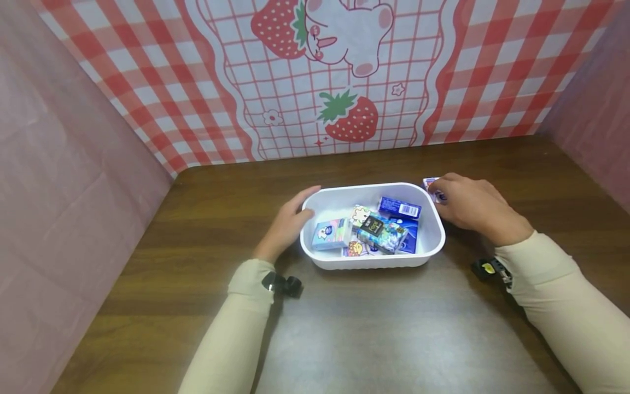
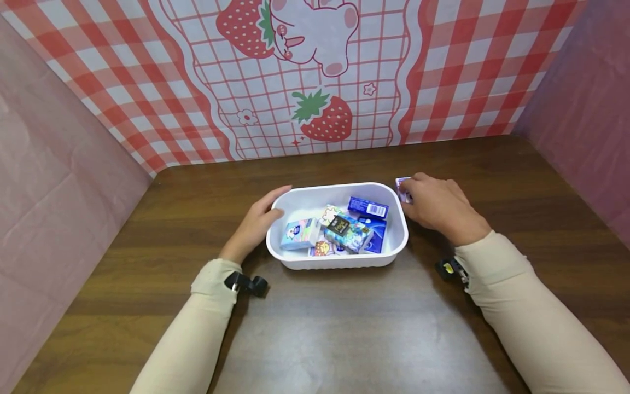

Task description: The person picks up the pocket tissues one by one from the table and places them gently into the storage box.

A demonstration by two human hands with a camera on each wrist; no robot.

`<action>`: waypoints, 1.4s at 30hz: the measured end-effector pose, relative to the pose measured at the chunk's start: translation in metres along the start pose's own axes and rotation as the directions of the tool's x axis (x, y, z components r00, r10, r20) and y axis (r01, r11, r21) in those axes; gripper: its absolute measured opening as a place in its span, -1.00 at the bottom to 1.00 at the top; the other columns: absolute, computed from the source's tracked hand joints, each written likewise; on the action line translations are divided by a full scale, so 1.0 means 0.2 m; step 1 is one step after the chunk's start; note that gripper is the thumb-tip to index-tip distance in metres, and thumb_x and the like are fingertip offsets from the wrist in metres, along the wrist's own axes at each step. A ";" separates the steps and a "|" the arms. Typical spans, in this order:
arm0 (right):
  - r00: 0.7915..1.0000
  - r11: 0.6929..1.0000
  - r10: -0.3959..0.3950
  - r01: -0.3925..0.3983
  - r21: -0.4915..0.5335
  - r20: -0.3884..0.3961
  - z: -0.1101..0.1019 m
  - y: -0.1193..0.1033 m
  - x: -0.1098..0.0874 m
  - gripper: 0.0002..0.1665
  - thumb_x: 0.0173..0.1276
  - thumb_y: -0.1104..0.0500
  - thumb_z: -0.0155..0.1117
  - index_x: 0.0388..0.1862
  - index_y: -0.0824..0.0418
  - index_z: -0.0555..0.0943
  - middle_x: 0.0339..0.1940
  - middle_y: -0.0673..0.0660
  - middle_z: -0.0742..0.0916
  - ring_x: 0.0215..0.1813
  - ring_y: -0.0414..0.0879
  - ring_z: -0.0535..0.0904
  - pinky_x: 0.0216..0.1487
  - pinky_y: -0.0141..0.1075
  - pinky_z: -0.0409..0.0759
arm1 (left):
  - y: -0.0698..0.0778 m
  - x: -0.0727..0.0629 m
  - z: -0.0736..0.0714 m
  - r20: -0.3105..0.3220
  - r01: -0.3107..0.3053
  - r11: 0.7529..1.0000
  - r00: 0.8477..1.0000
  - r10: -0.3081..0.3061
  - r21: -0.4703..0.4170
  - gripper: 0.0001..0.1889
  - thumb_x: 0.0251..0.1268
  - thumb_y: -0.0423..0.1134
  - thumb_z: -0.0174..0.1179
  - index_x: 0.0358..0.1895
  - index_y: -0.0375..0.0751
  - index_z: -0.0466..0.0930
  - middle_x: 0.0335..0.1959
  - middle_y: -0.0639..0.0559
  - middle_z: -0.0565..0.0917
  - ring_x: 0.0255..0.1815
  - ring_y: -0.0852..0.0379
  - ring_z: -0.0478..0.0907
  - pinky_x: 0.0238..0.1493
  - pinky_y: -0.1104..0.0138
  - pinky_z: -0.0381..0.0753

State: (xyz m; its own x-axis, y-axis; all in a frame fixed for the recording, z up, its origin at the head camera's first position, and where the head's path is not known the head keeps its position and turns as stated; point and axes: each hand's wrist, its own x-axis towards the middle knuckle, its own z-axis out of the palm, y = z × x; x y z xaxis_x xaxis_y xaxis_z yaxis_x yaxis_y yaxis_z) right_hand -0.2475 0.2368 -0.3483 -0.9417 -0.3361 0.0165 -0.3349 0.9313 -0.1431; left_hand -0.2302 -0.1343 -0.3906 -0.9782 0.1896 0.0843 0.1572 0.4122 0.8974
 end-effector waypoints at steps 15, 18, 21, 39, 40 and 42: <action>0.998 0.999 0.043 -0.043 -0.003 0.034 0.00 0.00 0.01 -0.31 0.36 -0.15 0.29 0.31 0.27 0.52 0.32 0.42 0.50 0.27 0.43 0.45 0.05 0.43 0.45 | -0.01 0.00 0.00 -0.010 -0.026 1.000 1.000 0.026 0.012 -0.46 0.45 -0.29 0.05 0.44 0.20 0.41 0.44 0.18 0.41 0.45 0.12 0.30 0.45 0.01 0.25; 0.998 0.999 0.049 -0.048 -0.004 0.028 0.00 0.00 0.01 -0.31 0.37 -0.15 0.27 0.30 0.28 0.53 0.31 0.42 0.50 0.26 0.43 0.45 0.04 0.43 0.45 | -0.01 0.00 0.00 -0.008 -0.024 1.000 1.000 0.024 0.010 -0.46 0.45 -0.28 0.05 0.44 0.21 0.41 0.44 0.18 0.41 0.45 0.11 0.29 0.45 0.00 0.24; 0.998 0.999 0.052 -0.052 0.000 0.026 0.00 -0.01 0.01 -0.30 0.36 -0.15 0.28 0.30 0.28 0.52 0.31 0.42 0.50 0.26 0.42 0.46 0.04 0.43 0.45 | -0.01 0.00 0.00 -0.008 -0.024 1.000 1.000 0.024 0.010 -0.46 0.45 -0.28 0.05 0.44 0.21 0.41 0.44 0.19 0.41 0.45 0.11 0.29 0.45 0.00 0.24; 0.999 0.999 0.052 -0.052 0.010 0.003 0.00 0.00 0.01 -0.31 0.35 -0.16 0.27 0.29 0.26 0.55 0.30 0.40 0.53 0.28 0.40 0.45 0.08 0.42 0.44 | -0.01 0.00 0.00 -0.003 -0.022 1.000 1.000 0.022 0.006 -0.47 0.46 -0.27 0.04 0.44 0.23 0.41 0.43 0.18 0.42 0.44 0.11 0.30 0.45 0.00 0.24; 0.999 0.999 0.050 -0.050 0.008 0.003 0.00 0.00 0.01 -0.31 0.36 -0.16 0.27 0.29 0.26 0.55 0.30 0.40 0.53 0.28 0.40 0.45 0.08 0.41 0.44 | -0.01 -0.01 0.00 -0.003 -0.022 1.000 1.000 0.022 0.008 -0.47 0.45 -0.27 0.04 0.44 0.23 0.41 0.44 0.18 0.42 0.45 0.11 0.30 0.44 0.00 0.25; 0.999 0.999 0.044 -0.044 0.004 0.002 0.00 0.00 0.01 -0.31 0.37 -0.16 0.26 0.30 0.26 0.54 0.30 0.40 0.54 0.28 0.40 0.45 0.07 0.41 0.44 | -0.01 -0.01 0.00 -0.005 -0.023 1.000 1.000 0.023 0.009 -0.46 0.45 -0.26 0.05 0.44 0.22 0.41 0.44 0.18 0.42 0.45 0.11 0.30 0.44 -0.01 0.25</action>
State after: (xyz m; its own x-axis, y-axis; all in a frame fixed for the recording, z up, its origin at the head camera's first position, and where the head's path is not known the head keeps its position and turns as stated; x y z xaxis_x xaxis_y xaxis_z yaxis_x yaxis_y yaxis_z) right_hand -0.2496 0.2363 -0.3480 -0.9555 -0.2947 0.0083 -0.2927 0.9447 -0.1478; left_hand -0.2293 -0.1355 -0.3924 -0.9749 0.1950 0.1071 0.1810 0.4158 0.8912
